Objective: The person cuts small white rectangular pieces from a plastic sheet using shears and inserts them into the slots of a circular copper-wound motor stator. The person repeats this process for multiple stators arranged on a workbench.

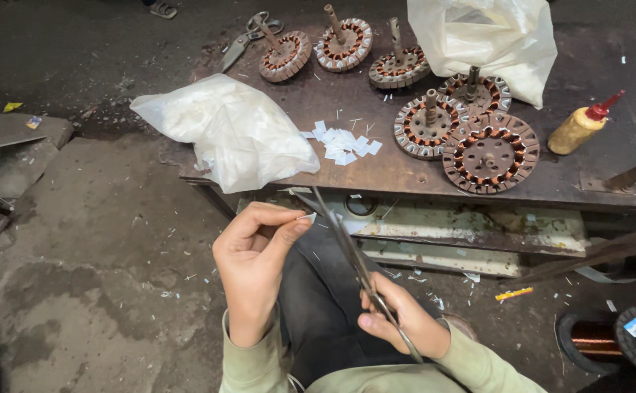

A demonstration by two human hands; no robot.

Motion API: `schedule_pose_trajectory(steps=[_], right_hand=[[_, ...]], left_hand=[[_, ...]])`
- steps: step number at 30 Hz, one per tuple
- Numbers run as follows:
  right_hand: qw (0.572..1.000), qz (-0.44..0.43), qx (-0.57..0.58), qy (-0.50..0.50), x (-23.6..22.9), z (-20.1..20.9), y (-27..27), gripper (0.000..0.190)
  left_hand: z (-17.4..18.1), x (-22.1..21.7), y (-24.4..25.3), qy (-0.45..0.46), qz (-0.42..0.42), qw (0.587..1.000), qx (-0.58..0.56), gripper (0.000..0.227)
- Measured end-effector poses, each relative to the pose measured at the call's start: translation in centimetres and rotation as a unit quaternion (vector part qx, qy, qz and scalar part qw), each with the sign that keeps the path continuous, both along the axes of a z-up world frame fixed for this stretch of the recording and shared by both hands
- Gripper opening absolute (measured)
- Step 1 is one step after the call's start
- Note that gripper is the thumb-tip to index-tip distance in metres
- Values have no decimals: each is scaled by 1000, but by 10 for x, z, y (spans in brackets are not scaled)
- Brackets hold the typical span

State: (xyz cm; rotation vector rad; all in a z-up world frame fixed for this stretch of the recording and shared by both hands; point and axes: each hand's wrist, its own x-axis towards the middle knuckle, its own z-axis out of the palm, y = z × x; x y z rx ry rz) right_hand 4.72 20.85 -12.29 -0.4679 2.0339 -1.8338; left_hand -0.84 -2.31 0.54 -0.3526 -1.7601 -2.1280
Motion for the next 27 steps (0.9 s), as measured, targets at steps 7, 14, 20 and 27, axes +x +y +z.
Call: schedule_pose_trajectory(steps=[7,14,20,27], right_hand=[[998,51,-41,-9,1,1,11,35],[996,84,-42,-6,-3,1,26,44],[992,112,-58,-11,-1,1,22,49],[972,151,-128,-127,0,8,20,59]], left_hand=[[22,2,-1,100,134,969,-180,12],[19,-9,-7,-1,-36,998,55,9],[6,-14,-18,74,-1,993,-92,14],[-4,-19,-16,0,-68,997,44,26]])
